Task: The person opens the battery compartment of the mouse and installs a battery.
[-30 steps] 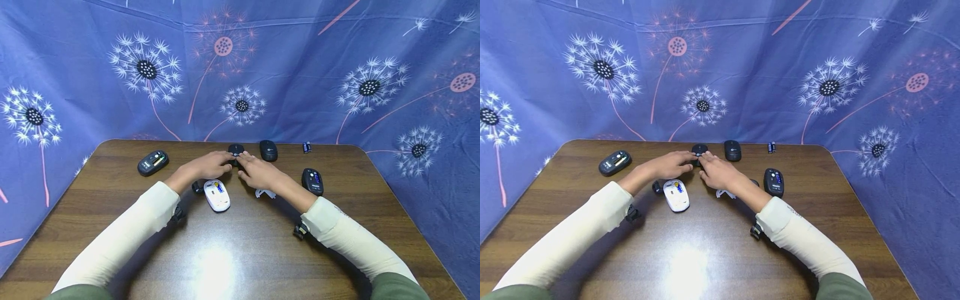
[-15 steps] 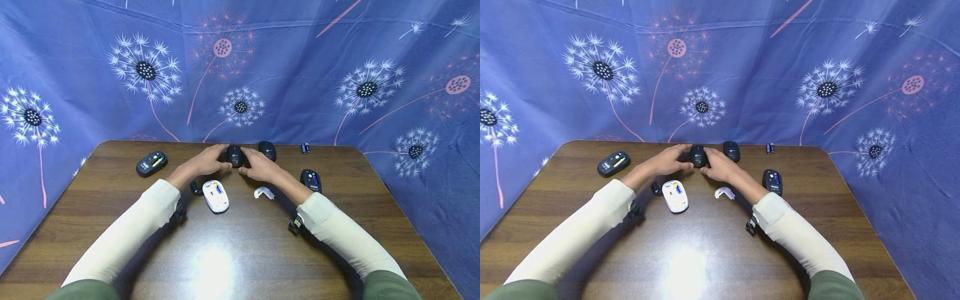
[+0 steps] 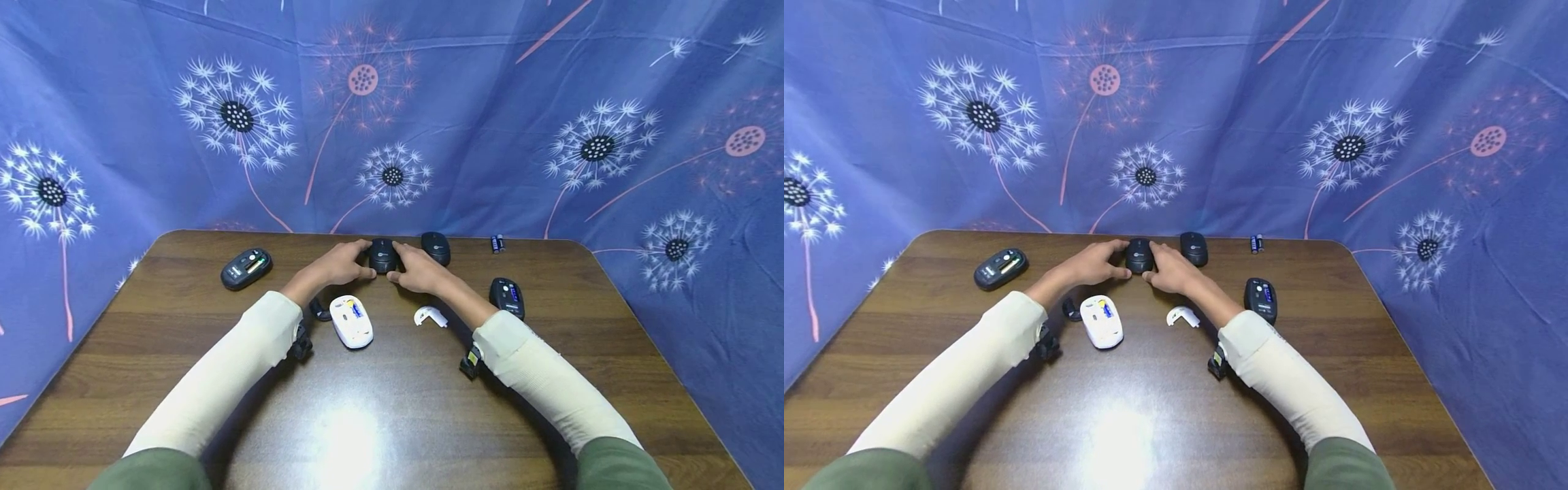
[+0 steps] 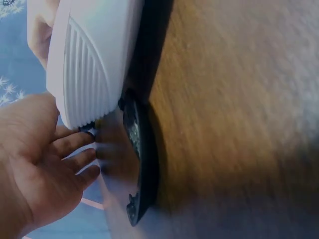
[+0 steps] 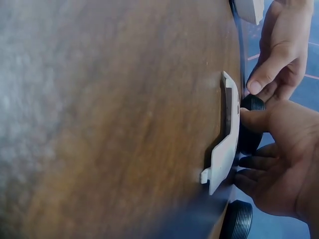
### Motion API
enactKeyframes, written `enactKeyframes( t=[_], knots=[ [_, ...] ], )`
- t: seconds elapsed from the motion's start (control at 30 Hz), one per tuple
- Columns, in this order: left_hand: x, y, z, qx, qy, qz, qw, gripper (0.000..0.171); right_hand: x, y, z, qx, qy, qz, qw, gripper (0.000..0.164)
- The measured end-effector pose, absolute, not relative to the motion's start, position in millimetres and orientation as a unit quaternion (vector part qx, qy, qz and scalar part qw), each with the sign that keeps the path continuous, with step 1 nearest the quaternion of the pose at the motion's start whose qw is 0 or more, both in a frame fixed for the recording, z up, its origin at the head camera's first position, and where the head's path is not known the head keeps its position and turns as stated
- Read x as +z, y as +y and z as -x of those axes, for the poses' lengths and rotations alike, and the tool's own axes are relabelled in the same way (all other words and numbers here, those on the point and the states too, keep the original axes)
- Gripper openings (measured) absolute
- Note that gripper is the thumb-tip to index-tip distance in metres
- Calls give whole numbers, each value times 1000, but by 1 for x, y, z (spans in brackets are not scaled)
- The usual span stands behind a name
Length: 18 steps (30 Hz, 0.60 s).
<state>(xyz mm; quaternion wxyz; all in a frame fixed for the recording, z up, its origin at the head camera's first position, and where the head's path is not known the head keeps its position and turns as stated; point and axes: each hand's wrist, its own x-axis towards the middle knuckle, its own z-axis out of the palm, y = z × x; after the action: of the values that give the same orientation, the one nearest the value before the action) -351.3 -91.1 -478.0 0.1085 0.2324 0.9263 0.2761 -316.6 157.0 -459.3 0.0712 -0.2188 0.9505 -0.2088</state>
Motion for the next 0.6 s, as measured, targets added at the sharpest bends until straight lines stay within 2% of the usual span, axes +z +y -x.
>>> enactKeyframes(
  t=[0.07,0.3,0.43,0.6],
  knots=[
    [-471,-88,345,266,930,-231,100,86,-460,157,317,-207,951,219,71,90],
    [-448,-84,328,271,930,-217,124,79,-465,161,318,-209,951,214,77,85],
    [-434,-88,313,292,923,-228,107,73,-451,161,302,-214,948,225,66,79],
    [-398,-86,277,337,908,-230,96,63,-423,159,277,-254,937,235,49,70]
  ],
)
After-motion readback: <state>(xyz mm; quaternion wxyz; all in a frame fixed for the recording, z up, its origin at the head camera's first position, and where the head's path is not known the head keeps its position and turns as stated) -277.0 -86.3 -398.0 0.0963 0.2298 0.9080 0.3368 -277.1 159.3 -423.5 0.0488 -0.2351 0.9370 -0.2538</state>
